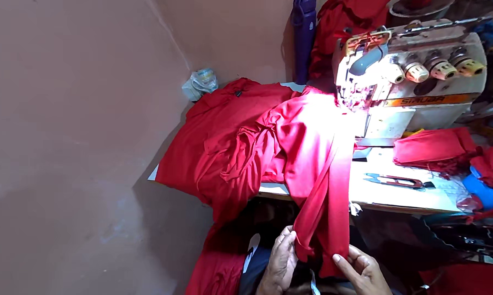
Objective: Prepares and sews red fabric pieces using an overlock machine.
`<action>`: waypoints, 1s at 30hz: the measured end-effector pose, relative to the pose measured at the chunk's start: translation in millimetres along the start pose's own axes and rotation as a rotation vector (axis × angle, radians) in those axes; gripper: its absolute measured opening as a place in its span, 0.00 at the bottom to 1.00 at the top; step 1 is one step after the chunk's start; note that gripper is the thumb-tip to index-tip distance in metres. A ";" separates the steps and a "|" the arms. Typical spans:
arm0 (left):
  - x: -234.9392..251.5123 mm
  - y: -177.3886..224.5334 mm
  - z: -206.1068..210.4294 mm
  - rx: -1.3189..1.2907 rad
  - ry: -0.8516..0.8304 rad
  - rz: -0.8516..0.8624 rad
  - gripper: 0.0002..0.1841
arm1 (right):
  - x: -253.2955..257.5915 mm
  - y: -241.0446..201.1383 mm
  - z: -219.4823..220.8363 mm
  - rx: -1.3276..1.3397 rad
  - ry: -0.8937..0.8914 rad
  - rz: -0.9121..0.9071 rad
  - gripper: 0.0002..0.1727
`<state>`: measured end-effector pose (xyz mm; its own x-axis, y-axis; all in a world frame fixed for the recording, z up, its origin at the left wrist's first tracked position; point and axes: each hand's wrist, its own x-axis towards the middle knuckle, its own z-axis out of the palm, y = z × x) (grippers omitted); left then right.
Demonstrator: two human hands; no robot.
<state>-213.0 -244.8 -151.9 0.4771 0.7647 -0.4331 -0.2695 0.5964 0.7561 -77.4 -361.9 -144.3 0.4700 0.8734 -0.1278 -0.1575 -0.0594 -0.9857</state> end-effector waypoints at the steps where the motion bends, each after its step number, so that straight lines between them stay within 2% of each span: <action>1: -0.9 1.7 0.9 -0.110 -0.011 -0.053 0.17 | -0.4 -0.6 0.5 0.012 -0.006 0.003 0.08; 3: -2.5 3.7 2.2 -0.205 -0.061 -0.107 0.18 | -1.3 -1.6 1.0 0.033 -0.029 0.014 0.08; 7: 0.3 -5.3 -2.0 -0.068 -0.066 -0.033 0.08 | -3.4 -0.1 0.7 0.034 -0.054 0.021 0.08; 14: 2.9 -4.1 -7.8 0.114 0.041 0.029 0.12 | -1.5 2.6 0.3 0.024 -0.027 0.032 0.08; 16: 3.7 -4.8 -11.0 0.219 0.041 0.111 0.10 | -2.2 -21.1 7.5 -0.027 0.001 0.108 0.07; 18: 5.4 -7.5 -16.6 0.318 0.035 0.205 0.09 | -4.1 -87.8 28.5 -0.122 0.060 0.304 0.08; 20: 6.4 -9.5 -21.2 0.387 0.057 0.261 0.11 | -3.2 -114.5 38.4 -0.179 0.090 0.383 0.09; 22: 5.9 -9.1 -22.9 0.444 0.092 0.292 0.08 | -3.7 -87.2 29.2 -0.122 0.061 0.301 0.08; 24: 5.1 -7.0 -24.6 0.478 0.103 0.300 0.06 | -1.7 -17.9 7.6 -0.041 -0.012 0.094 0.08; 25: 4.5 -5.8 -25.9 0.491 0.097 0.295 0.06 | -1.0 0.6 2.3 -0.016 -0.035 0.041 0.08; 30: -1.4 -0.2 -30.6 0.583 0.149 0.316 0.12 | -0.1 2.0 1.5 -0.054 -0.024 0.061 0.05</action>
<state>-239.2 -238.5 -166.4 0.3178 0.9310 -0.1792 0.1384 0.1414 0.9802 -79.1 -361.4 -146.1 0.4398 0.8787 -0.1859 -0.1380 -0.1384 -0.9807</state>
